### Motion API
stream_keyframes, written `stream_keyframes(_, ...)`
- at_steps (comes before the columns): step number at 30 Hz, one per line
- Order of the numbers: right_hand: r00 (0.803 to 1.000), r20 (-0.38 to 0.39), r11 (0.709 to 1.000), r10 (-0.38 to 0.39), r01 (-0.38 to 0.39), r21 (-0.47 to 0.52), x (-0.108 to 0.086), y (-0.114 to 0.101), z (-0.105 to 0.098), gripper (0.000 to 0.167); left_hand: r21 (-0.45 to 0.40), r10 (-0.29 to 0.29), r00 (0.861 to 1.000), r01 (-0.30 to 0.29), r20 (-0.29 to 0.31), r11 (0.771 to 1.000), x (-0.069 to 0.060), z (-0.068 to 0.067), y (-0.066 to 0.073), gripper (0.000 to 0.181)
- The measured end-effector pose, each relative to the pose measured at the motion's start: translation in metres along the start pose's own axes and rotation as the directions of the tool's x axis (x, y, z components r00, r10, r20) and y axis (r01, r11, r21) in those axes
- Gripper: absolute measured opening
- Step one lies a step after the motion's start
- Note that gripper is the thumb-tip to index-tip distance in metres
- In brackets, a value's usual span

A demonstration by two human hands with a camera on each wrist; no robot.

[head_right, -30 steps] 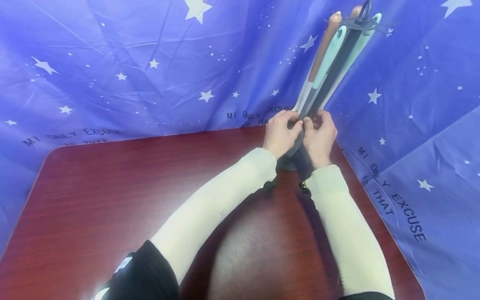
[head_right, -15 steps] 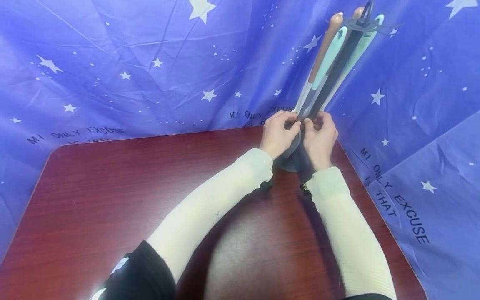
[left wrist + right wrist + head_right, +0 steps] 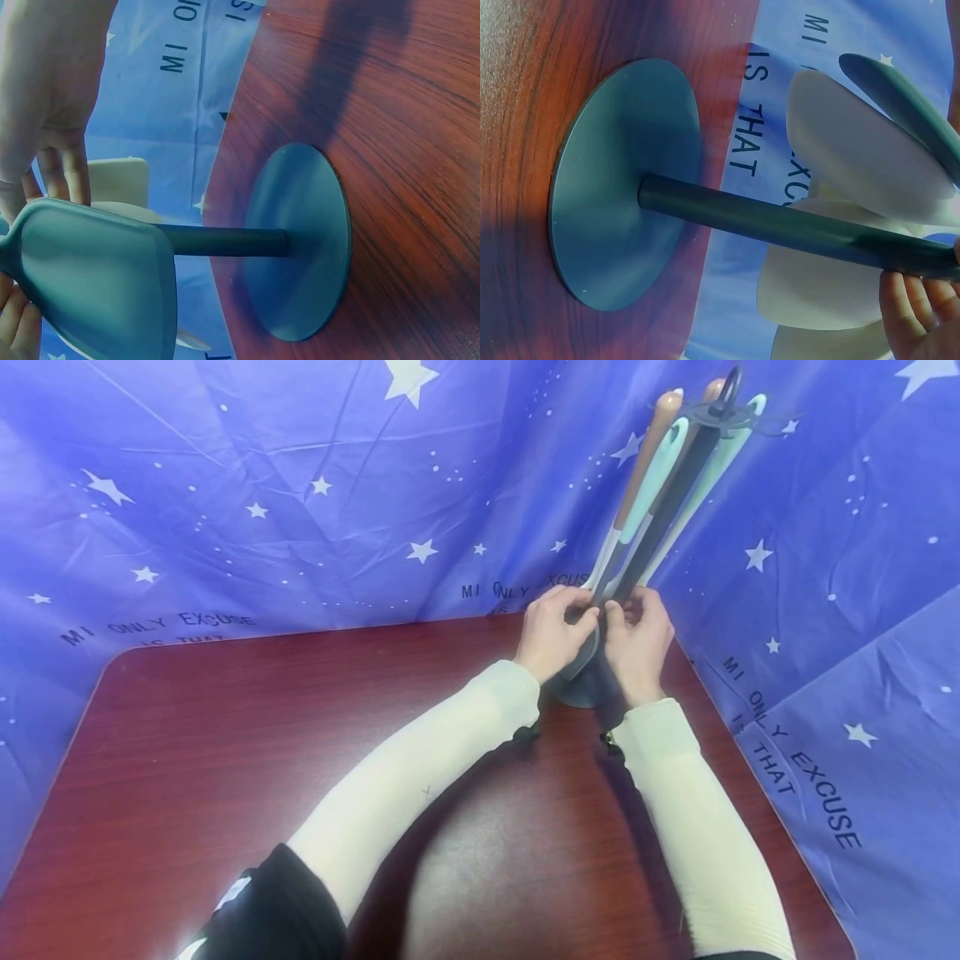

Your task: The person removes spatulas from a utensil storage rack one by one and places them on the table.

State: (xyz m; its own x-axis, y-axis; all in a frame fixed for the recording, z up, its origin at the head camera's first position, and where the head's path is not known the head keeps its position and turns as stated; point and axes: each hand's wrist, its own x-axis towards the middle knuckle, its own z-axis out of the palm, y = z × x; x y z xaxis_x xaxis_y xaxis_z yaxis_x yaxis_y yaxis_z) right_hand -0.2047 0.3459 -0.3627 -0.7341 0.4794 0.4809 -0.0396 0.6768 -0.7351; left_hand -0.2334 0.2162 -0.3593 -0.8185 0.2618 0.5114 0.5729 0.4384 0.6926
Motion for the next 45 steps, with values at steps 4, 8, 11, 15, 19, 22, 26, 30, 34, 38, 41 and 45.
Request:
stream_keyframes(4, 1.0, 0.008, 1.0, -0.003, 0.003, 0.001, -0.002, -0.002, 0.001, 0.027, -0.003, 0.009, 1.0, -0.009, -0.007, 1.0, -0.001, -0.002, -0.003, 0.023)
stream_keyframes(8, 1.0, 0.012, 1.0, -0.01, 0.01, 0.003, -0.004, -0.003, 0.001, 0.028, -0.008, 0.017, 1.0, -0.017, -0.017, 1.0, -0.002, -0.003, -0.006, 0.023)
stream_keyframes(11, 1.0, 0.012, 1.0, -0.016, 0.016, 0.009, -0.006, -0.003, 0.002, 0.028, -0.014, 0.019, 1.0, -0.019, -0.023, 1.0, -0.003, -0.004, -0.008, 0.023)
stream_keyframes(15, 1.0, 0.012, 0.999, -0.024, 0.024, 0.025, -0.008, -0.004, 0.002, 0.027, -0.023, 0.02, 0.999, -0.02, -0.027, 1.0, -0.004, -0.006, -0.009, 0.021)
stream_keyframes(19, 0.999, 0.013, 0.999, -0.037, 0.036, 0.04, -0.009, -0.005, 0.002, 0.026, -0.033, 0.019, 0.999, -0.02, -0.031, 0.999, -0.006, -0.009, -0.009, 0.02)
stream_keyframes(22, 0.999, 0.015, 0.998, -0.046, 0.045, 0.048, -0.011, -0.007, 0.002, 0.026, -0.032, 0.014, 1.0, -0.015, -0.026, 0.999, -0.008, -0.01, -0.01, 0.02)
stream_keyframes(26, 0.998, 0.015, 0.997, -0.056, 0.055, 0.053, -0.013, -0.008, 0.003, 0.026, -0.024, 0.01, 1.0, -0.01, -0.02, 1.0, -0.01, -0.013, -0.011, 0.021)
stream_keyframes(30, 0.998, 0.011, 0.996, -0.066, 0.065, 0.063, -0.015, -0.009, 0.004, 0.026, -0.028, 0.018, 1.0, -0.019, -0.026, 0.999, -0.013, -0.015, -0.012, 0.022)
stream_keyframes(34, 0.998, 0.008, 0.996, -0.065, 0.065, 0.061, -0.017, -0.009, 0.006, 0.026, -0.033, 0.022, 0.999, -0.023, -0.026, 0.999, -0.015, -0.017, -0.012, 0.022)
stream_keyframes(38, 0.998, 0.01, 0.996, -0.065, 0.065, 0.055, -0.019, -0.008, 0.009, 0.027, -0.034, 0.02, 0.999, -0.021, -0.029, 0.999, -0.018, -0.02, -0.013, 0.022)
stream_keyframes(41, 0.997, 0.009, 0.995, -0.076, 0.075, 0.065, -0.021, -0.009, 0.01, 0.027, -0.045, 0.02, 0.999, -0.022, -0.033, 0.999, -0.019, -0.022, -0.013, 0.022)
stream_keyframes(45, 0.995, 0.005, 0.992, -0.095, 0.094, 0.079, -0.023, -0.012, 0.009, 0.025, -0.062, 0.029, 0.999, -0.032, -0.044, 0.998, -0.021, -0.024, -0.013, 0.021)
